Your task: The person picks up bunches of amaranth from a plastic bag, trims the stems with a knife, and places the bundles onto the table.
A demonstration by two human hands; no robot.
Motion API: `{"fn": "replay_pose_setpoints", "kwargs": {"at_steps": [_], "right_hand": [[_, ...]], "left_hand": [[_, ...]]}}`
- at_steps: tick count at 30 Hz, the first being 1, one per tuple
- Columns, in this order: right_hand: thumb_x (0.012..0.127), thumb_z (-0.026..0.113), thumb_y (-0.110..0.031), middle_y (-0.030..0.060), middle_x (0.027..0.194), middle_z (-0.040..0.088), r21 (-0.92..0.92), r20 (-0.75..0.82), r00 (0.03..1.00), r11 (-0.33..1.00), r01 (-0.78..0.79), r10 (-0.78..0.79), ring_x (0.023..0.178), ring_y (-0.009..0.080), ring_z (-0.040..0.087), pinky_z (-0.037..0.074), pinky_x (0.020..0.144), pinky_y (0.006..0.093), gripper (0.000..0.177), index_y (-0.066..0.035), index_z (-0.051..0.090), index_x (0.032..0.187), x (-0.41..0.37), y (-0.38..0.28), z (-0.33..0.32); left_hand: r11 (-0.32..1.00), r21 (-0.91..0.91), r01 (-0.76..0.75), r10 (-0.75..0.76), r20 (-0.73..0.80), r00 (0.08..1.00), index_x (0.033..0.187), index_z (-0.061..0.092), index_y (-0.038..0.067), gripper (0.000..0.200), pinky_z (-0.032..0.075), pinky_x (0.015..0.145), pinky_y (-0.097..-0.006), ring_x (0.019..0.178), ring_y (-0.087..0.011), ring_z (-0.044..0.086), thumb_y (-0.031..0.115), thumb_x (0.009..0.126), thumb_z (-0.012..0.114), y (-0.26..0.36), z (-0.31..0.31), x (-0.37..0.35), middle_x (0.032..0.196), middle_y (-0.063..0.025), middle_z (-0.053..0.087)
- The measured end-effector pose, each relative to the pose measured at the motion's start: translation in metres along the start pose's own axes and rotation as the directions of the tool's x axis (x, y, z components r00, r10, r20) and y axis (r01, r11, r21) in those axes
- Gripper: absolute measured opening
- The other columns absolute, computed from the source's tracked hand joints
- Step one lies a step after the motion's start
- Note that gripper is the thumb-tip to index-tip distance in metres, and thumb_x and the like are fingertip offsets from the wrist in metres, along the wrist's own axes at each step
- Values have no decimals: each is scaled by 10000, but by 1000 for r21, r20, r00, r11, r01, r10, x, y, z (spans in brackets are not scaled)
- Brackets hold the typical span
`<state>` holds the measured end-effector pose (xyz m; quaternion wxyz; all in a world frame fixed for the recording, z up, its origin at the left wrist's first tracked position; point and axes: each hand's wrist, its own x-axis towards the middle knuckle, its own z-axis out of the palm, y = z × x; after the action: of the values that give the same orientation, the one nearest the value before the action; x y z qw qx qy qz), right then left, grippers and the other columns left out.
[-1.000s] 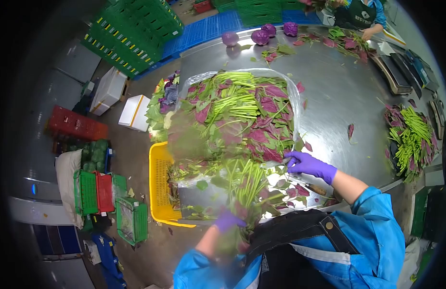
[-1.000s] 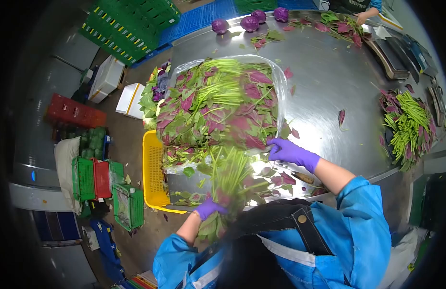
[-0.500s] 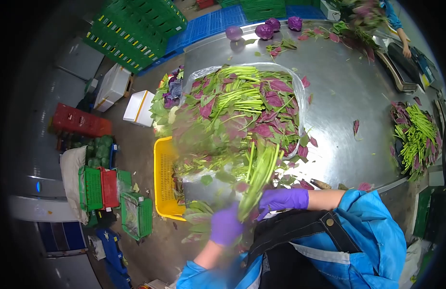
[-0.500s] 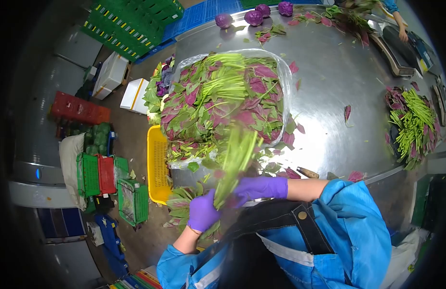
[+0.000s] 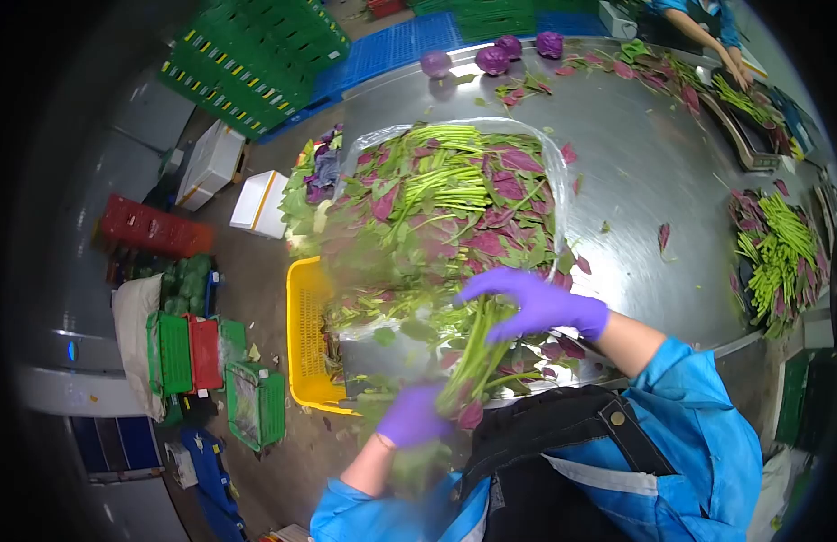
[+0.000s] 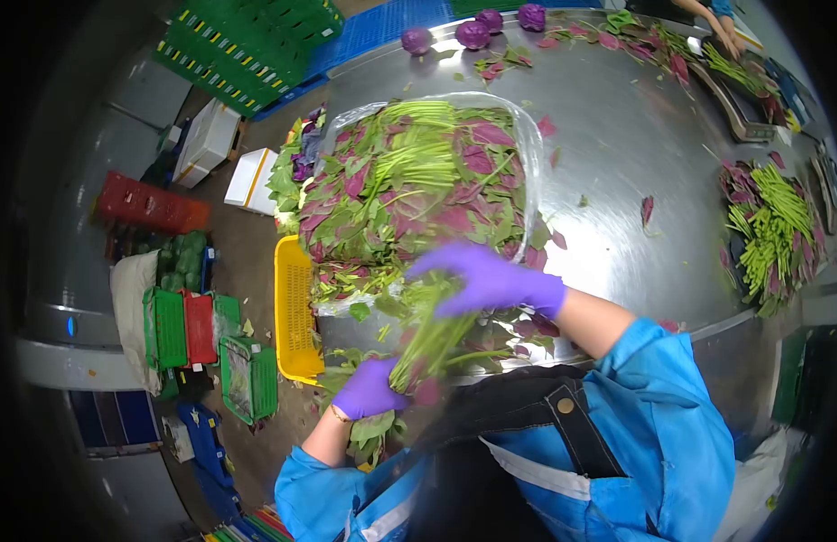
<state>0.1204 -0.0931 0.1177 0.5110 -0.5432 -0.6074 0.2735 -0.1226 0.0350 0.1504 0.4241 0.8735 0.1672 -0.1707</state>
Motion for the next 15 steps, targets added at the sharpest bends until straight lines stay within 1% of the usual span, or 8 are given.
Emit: {"fn": "replay_pose_setpoints", "kwargs": {"at_steps": [3, 5, 6, 8, 11, 12, 14, 15], "right_hand": [[717, 727, -247, 95, 1117, 577, 96, 269, 961, 995, 42, -66, 1027, 211, 538, 423, 895, 342, 598, -105, 480, 1242, 8, -8, 31], [718, 723, -250, 96, 1133, 567, 260, 728, 686, 919, -295, 14, 1035, 180, 518, 413, 889, 324, 626, -94, 453, 1261, 11, 10, 30], [720, 718, -235, 99, 1104, 577, 180, 729, 683, 949, -258, 47, 999, 158, 527, 421, 864, 311, 586, -76, 475, 1228, 5, 29, 22], [721, 703, -198, 88, 1014, 606, 186, 615, 776, 930, -318, 142, 920, 158, 552, 436, 831, 294, 503, -63, 516, 1169, -16, 49, -15], [678, 688, -81, 36, 927, 612, 289, 565, 754, 776, -561, 335, 844, 130, 561, 457, 758, 261, 438, -8, 566, 1092, -56, 79, -75], [669, 692, -96, 16, 837, 615, 242, 553, 661, 661, -710, 507, 767, 125, 566, 467, 698, 276, 353, -37, 615, 1009, -75, 97, -87], [613, 700, -169, 79, 783, 626, -489, 433, 600, 734, -471, 673, 719, 217, 601, 478, 648, 354, 338, -78, 646, 935, -86, 95, -95], [602, 696, -200, 108, 781, 626, -805, 301, 625, 543, -238, 720, 718, 253, 608, 478, 642, 377, 339, -87, 649, 918, -86, 70, -92]], "left_hand": [[996, 70, -55, 36, 247, 968, 1163, 548, 41, 512, 474, 760, -310, 848, -175, 582, 146, 684, 694, 6, -4, 12, 1001, -52, 613], [916, -386, 110, 10, 297, 955, 1112, 554, 59, 569, 489, 654, -294, 672, -104, 562, 91, 581, 756, 0, -10, 9, 767, -35, 602], [916, -385, 109, 9, 291, 957, 1112, 554, 59, 569, 489, 654, -294, 672, -104, 562, 91, 581, 756, 1, -16, 5, 767, -35, 602], [632, -588, 505, -224, 485, 845, 1242, 465, 68, 762, 483, 611, -279, 645, -84, 539, 76, 557, 800, 5, -32, -9, 735, -15, 577], [707, -602, 372, -154, 383, 911, 1349, 332, 78, 950, 465, 562, -271, 627, -89, 521, 11, 532, 812, -41, -31, -24, 732, -5, 552], [585, -726, 362, -179, 319, 931, 1401, 226, 99, 1051, 435, 524, -250, 592, -102, 511, -61, 524, 782, -66, -22, -30, 717, -7, 542], [468, -810, 352, -160, 314, 936, 1370, 276, 83, 833, 449, 682, -283, 770, -167, 536, 72, 662, 716, -88, -8, -31, 899, -59, 554], [348, -869, 351, -141, 322, 936, 1339, 326, 66, 643, 463, 841, -315, 949, -232, 560, 204, 801, 649, -91, -6, -32, 1082, -111, 566]]}}
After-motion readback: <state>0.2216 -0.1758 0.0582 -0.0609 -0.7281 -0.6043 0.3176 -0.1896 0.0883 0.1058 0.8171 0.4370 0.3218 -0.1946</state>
